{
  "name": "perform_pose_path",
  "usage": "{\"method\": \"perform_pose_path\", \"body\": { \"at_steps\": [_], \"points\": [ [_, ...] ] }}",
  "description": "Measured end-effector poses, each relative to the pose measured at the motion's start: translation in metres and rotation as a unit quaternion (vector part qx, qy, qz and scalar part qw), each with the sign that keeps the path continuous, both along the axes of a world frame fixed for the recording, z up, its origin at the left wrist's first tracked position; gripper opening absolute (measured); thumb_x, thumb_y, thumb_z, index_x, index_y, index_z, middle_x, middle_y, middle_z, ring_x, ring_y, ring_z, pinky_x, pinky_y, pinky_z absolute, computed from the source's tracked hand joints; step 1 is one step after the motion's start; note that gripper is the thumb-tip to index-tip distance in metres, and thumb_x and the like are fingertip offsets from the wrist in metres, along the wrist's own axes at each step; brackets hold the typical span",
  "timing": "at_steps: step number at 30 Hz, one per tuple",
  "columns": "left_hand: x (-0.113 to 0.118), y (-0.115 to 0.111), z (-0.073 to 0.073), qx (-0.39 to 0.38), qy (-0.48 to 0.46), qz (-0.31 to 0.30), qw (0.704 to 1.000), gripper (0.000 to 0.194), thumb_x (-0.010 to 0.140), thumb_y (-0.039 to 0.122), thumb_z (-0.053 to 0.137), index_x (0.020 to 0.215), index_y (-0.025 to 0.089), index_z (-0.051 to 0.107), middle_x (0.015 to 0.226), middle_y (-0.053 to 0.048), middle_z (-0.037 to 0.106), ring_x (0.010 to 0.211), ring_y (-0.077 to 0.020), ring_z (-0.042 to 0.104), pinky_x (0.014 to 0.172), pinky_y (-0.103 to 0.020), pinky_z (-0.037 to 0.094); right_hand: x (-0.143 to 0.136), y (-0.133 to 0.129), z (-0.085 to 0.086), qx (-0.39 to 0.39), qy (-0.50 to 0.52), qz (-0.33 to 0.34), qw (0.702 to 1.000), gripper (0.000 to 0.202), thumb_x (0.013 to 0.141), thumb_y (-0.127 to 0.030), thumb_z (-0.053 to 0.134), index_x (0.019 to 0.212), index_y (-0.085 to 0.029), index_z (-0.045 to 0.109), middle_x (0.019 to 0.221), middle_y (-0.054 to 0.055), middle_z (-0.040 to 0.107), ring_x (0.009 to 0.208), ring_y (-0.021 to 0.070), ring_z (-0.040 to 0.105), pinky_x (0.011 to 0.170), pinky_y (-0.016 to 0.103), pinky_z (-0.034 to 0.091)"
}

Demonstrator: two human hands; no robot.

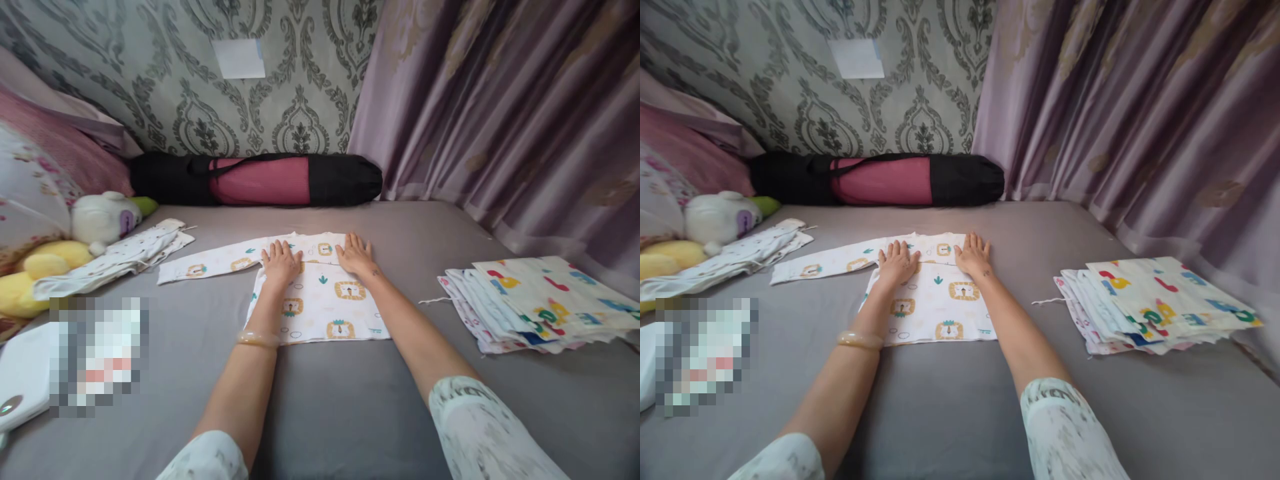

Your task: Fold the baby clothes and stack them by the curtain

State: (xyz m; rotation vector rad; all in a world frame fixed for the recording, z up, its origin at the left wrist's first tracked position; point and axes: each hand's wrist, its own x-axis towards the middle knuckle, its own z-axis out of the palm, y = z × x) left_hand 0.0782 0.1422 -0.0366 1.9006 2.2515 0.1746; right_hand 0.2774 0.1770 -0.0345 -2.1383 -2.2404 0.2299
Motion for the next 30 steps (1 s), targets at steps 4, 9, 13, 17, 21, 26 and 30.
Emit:
{"method": "perform_pose_path", "body": {
  "at_steps": [4, 9, 13, 17, 21, 26, 30],
  "points": [
    [-0.005, 0.003, 0.02, -0.006, -0.047, 0.011, 0.999, 0.068, 0.095, 0.049, 0.027, 0.149, 0.008, 0.031, 0.159, -0.017, 0.024, 0.148, -0.0292, 0.017, 0.119, -0.055, 0.009, -0.024, -0.005, 0.004, 0.064, 0.005, 0.04, 0.997, 0.062, 0.1, -0.041, 0.018, 0.154, -0.011, 0.024, 0.162, 0.014, 0.013, 0.149, 0.0266, 0.007, 0.117, 0.052, -0.001],
    [-0.038, -0.001, 0.047, 0.074, -0.127, 0.047, 0.988, 0.057, 0.094, 0.047, 0.036, 0.141, 0.015, 0.045, 0.147, -0.015, 0.047, 0.139, -0.0277, 0.039, 0.117, -0.049, 0.02, -0.054, -0.009, -0.005, 0.041, 0.038, 0.074, 0.996, 0.061, 0.1, -0.046, 0.018, 0.154, -0.019, 0.027, 0.162, 0.011, 0.014, 0.149, 0.0279, 0.006, 0.116, 0.056, 0.003],
    [-0.073, -0.003, 0.046, 0.078, -0.186, 0.113, 0.973, 0.057, 0.09, 0.044, 0.047, 0.138, 0.014, 0.048, 0.131, -0.015, 0.061, 0.125, -0.0279, 0.055, 0.108, -0.04, 0.037, -0.056, -0.008, -0.008, 0.024, 0.04, 0.072, 0.996, 0.061, 0.1, -0.046, 0.018, 0.154, -0.019, 0.026, 0.163, 0.011, 0.013, 0.149, 0.0288, 0.003, 0.116, 0.058, 0.003],
    [-0.098, -0.004, 0.036, 0.085, -0.236, 0.168, 0.954, 0.057, 0.088, 0.039, 0.051, 0.136, 0.01, 0.051, 0.129, -0.017, 0.062, 0.12, -0.026, 0.059, 0.099, -0.032, 0.044, -0.053, -0.006, -0.002, 0.006, 0.036, 0.071, 0.997, 0.061, 0.1, -0.046, 0.017, 0.154, -0.018, 0.024, 0.163, 0.011, 0.01, 0.149, 0.0282, 0.001, 0.116, 0.057, 0.003],
    [-0.115, -0.007, 0.031, 0.121, -0.257, 0.222, 0.933, 0.051, 0.087, 0.039, 0.053, 0.13, 0.011, 0.055, 0.129, -0.017, 0.062, 0.113, -0.0253, 0.062, 0.092, -0.031, 0.048, -0.055, -0.004, 0.006, -0.029, 0.031, 0.071, 0.997, 0.061, 0.1, -0.045, 0.018, 0.155, -0.018, 0.022, 0.163, 0.011, 0.009, 0.149, 0.0277, 0.002, 0.116, 0.057, 0.003],
    [-0.126, -0.013, 0.031, 0.14, -0.253, 0.288, 0.913, 0.046, 0.088, 0.037, 0.052, 0.125, 0.011, 0.057, 0.121, -0.017, 0.064, 0.114, -0.0263, 0.062, 0.097, -0.033, 0.046, -0.06, 0.002, 0.001, 0.027, 0.011, 0.055, 0.998, 0.066, 0.1, -0.041, 0.02, 0.153, -0.002, 0.02, 0.161, 0.017, 0.013, 0.149, 0.0259, 0.006, 0.118, 0.048, 0.001],
    [-0.132, -0.018, 0.031, 0.167, -0.241, 0.318, 0.902, 0.044, 0.087, 0.036, 0.052, 0.123, 0.011, 0.057, 0.119, -0.016, 0.065, 0.116, -0.0282, 0.059, 0.101, -0.038, 0.044, -0.063, 0.004, -0.004, 0.025, 0.007, 0.049, 0.998, 0.068, 0.099, -0.042, 0.019, 0.151, 0.001, 0.023, 0.161, 0.018, 0.015, 0.149, 0.0271, 0.008, 0.119, 0.046, 0.005]
  ]
}}
